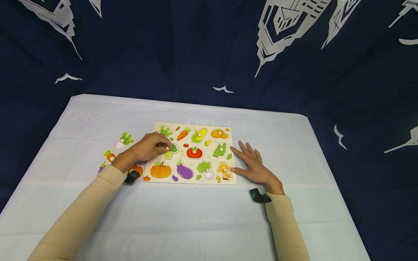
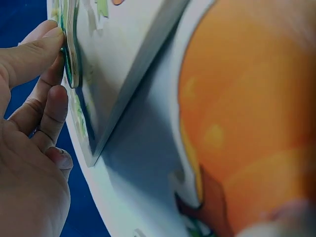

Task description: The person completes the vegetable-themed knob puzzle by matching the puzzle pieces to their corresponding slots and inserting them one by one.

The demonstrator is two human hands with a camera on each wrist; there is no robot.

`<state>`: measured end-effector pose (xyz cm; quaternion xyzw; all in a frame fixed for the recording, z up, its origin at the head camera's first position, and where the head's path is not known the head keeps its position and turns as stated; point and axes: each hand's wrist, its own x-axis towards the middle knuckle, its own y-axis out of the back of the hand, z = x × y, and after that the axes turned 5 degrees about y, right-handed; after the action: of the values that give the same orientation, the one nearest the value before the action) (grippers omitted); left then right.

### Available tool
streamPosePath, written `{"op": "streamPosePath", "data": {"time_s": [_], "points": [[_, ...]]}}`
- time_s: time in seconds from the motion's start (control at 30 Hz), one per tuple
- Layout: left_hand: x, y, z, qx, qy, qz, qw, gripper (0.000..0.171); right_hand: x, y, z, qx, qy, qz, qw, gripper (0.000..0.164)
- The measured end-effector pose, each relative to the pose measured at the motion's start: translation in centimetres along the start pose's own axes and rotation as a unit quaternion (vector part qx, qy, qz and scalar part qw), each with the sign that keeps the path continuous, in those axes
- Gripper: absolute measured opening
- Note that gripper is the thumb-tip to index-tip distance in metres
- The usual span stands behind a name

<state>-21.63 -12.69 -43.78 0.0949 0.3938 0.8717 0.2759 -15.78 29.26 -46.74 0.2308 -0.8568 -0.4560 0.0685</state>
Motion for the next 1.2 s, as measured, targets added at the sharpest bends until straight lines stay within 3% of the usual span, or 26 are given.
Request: {"op": "streamPosePath", "data": {"time_s": [0.57, 0.8, 1.2], "points": [[0.02, -0.45, 0.24, 0.013, 0.043, -0.003, 0.999, 0.012, -0.01, -0.07, -0.26, -0.002, 0.001, 0.003, 1.0, 0.084], [-0.04, -0.5, 0.34, 0.016, 0.037, -0.006, 0.9992, 0.012, -0.24, -0.04, -0.28, 0.004, 0.0, 0.0, 1.0, 0.083], [-0.47, -0.12, 0.48, 0.001, 0.029, 0.02, 0.9994, 0.028, -0.18, 0.1, -0.2, 0.003, 0.0, 0.0, 1.0, 0.083]]}}
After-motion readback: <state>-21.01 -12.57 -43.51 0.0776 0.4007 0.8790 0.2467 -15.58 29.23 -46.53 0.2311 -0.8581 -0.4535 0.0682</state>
